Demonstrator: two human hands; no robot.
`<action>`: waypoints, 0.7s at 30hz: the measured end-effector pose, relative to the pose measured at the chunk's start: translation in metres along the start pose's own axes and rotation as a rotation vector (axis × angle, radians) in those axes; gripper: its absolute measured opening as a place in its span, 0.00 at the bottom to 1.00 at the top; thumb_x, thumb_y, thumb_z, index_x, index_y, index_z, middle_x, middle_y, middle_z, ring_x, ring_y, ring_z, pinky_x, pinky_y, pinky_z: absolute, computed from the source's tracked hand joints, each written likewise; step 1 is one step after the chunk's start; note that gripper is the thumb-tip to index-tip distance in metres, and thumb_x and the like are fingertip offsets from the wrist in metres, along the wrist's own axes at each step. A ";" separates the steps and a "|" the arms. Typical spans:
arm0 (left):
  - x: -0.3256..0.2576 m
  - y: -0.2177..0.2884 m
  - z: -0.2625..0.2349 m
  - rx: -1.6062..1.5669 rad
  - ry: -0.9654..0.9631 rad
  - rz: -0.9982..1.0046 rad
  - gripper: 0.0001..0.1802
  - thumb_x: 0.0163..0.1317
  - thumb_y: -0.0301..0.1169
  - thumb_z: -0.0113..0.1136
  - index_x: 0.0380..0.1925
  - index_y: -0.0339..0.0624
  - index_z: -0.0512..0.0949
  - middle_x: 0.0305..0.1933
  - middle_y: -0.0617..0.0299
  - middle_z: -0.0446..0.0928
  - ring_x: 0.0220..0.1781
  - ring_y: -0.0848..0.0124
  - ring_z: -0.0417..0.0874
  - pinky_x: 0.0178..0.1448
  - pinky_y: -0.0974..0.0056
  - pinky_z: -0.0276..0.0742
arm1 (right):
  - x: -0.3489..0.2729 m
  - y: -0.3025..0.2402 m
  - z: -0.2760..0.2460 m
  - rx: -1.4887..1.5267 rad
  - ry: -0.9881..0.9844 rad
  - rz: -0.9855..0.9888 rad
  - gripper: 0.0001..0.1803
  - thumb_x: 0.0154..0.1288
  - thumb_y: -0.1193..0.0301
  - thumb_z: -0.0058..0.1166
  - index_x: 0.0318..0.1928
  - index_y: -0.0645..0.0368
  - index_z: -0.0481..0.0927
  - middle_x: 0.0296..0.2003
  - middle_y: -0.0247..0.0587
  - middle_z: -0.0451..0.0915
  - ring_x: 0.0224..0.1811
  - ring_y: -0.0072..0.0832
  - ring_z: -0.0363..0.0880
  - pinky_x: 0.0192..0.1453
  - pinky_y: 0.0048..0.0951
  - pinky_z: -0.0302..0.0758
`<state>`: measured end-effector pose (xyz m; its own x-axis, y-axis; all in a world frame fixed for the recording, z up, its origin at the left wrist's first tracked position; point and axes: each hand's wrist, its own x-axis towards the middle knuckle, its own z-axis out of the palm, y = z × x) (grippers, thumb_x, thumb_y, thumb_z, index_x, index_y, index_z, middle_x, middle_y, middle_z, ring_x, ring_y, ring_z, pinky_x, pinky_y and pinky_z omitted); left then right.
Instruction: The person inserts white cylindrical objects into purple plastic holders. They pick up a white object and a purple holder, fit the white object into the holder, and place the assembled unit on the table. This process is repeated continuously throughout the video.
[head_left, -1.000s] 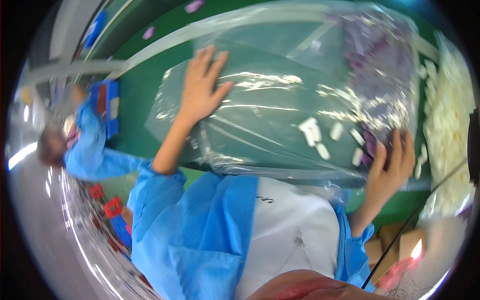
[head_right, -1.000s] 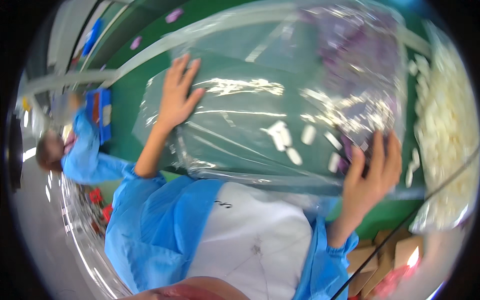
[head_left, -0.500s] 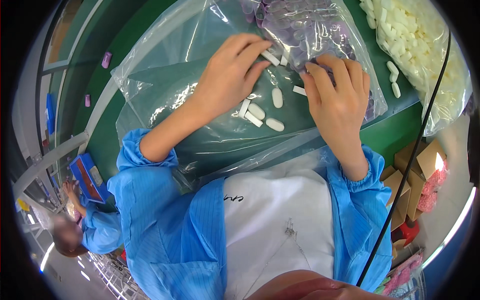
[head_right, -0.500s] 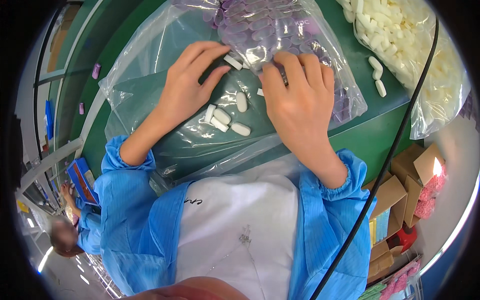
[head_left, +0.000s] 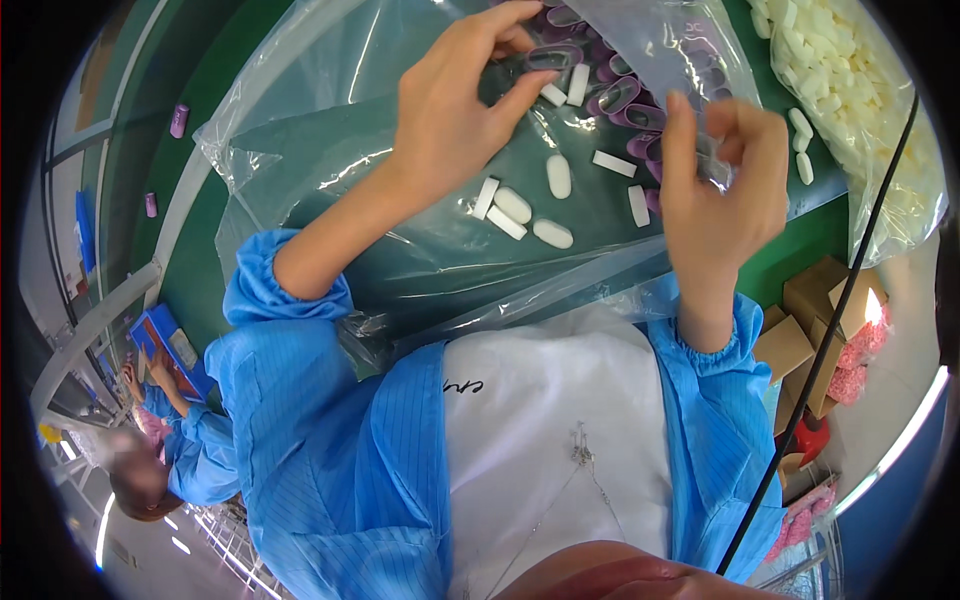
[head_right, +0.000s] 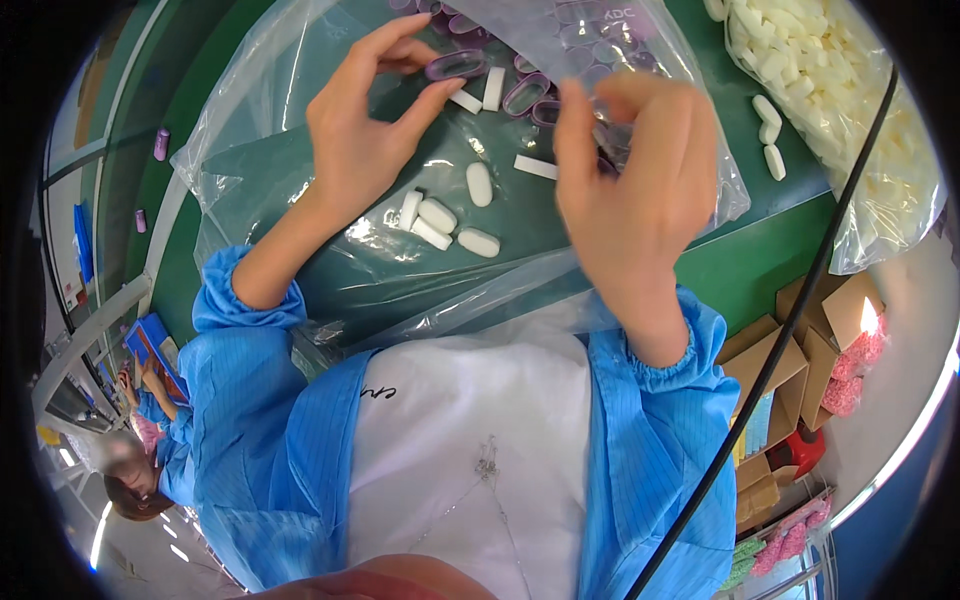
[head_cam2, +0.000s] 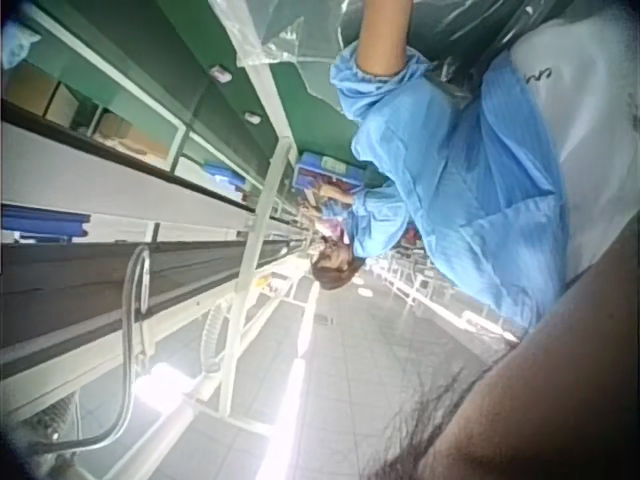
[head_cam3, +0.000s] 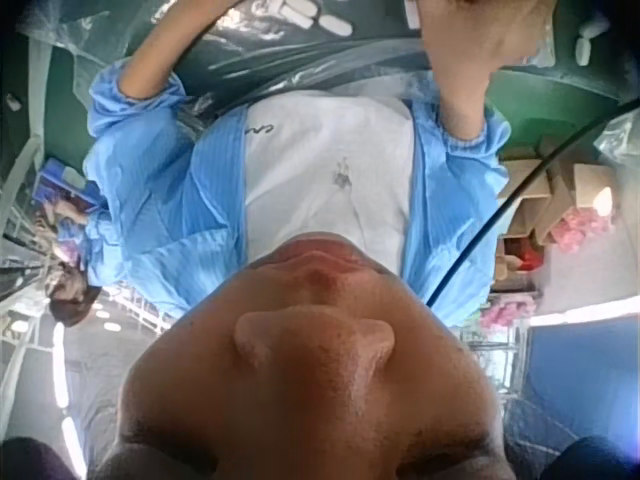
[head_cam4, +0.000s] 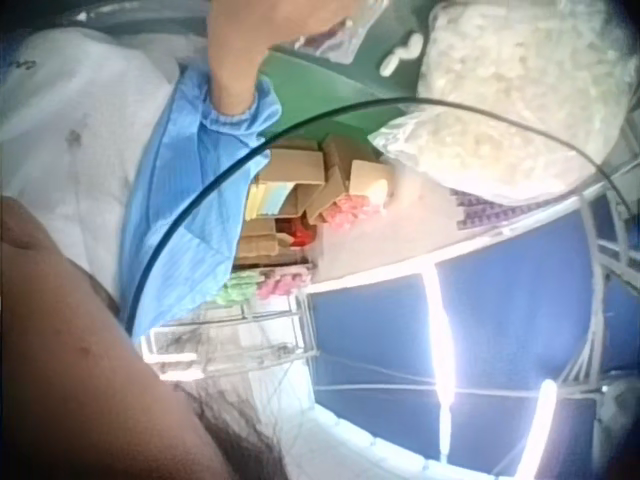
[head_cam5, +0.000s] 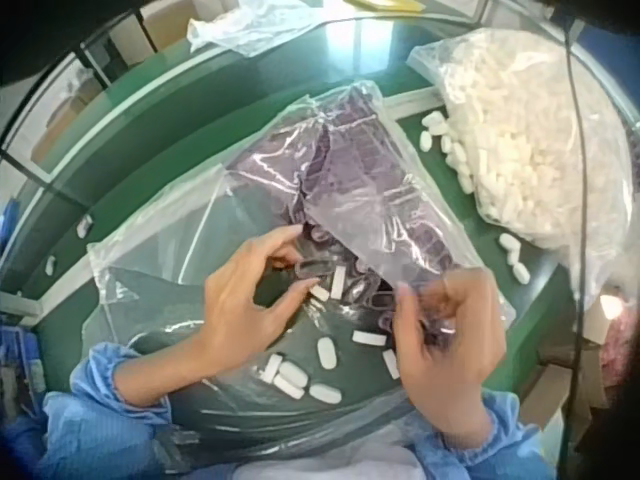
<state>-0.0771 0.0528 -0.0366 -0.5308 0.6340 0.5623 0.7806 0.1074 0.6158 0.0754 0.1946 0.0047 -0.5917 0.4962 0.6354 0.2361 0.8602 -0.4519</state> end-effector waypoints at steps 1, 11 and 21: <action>-0.004 0.001 -0.011 0.040 -0.027 -0.001 0.24 0.52 0.22 0.78 0.51 0.38 0.82 0.43 0.57 0.84 0.41 0.68 0.86 0.47 0.66 0.83 | -0.004 -0.007 -0.006 0.110 -0.093 -0.059 0.10 0.56 0.77 0.70 0.35 0.61 0.79 0.28 0.39 0.76 0.29 0.35 0.79 0.31 0.35 0.73; -0.052 0.026 -0.046 -0.120 -0.158 -0.168 0.18 0.47 0.18 0.75 0.41 0.40 0.85 0.43 0.58 0.83 0.43 0.62 0.85 0.42 0.63 0.82 | -0.055 -0.028 0.011 0.084 -0.516 -0.178 0.14 0.55 0.79 0.67 0.43 0.65 0.82 0.37 0.43 0.78 0.35 0.36 0.78 0.34 0.32 0.78; -0.054 0.008 -0.046 -0.301 -0.247 -0.237 0.19 0.50 0.18 0.75 0.44 0.36 0.86 0.45 0.55 0.85 0.46 0.64 0.87 0.49 0.64 0.82 | -0.015 -0.024 0.021 0.456 -0.344 -0.328 0.17 0.47 0.88 0.69 0.41 0.70 0.84 0.35 0.46 0.80 0.33 0.38 0.78 0.33 0.33 0.75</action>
<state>-0.0580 -0.0156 -0.0366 -0.5600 0.7864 0.2607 0.4970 0.0672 0.8651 0.0626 0.1643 -0.0077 -0.8080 0.0860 0.5829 -0.3039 0.7867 -0.5374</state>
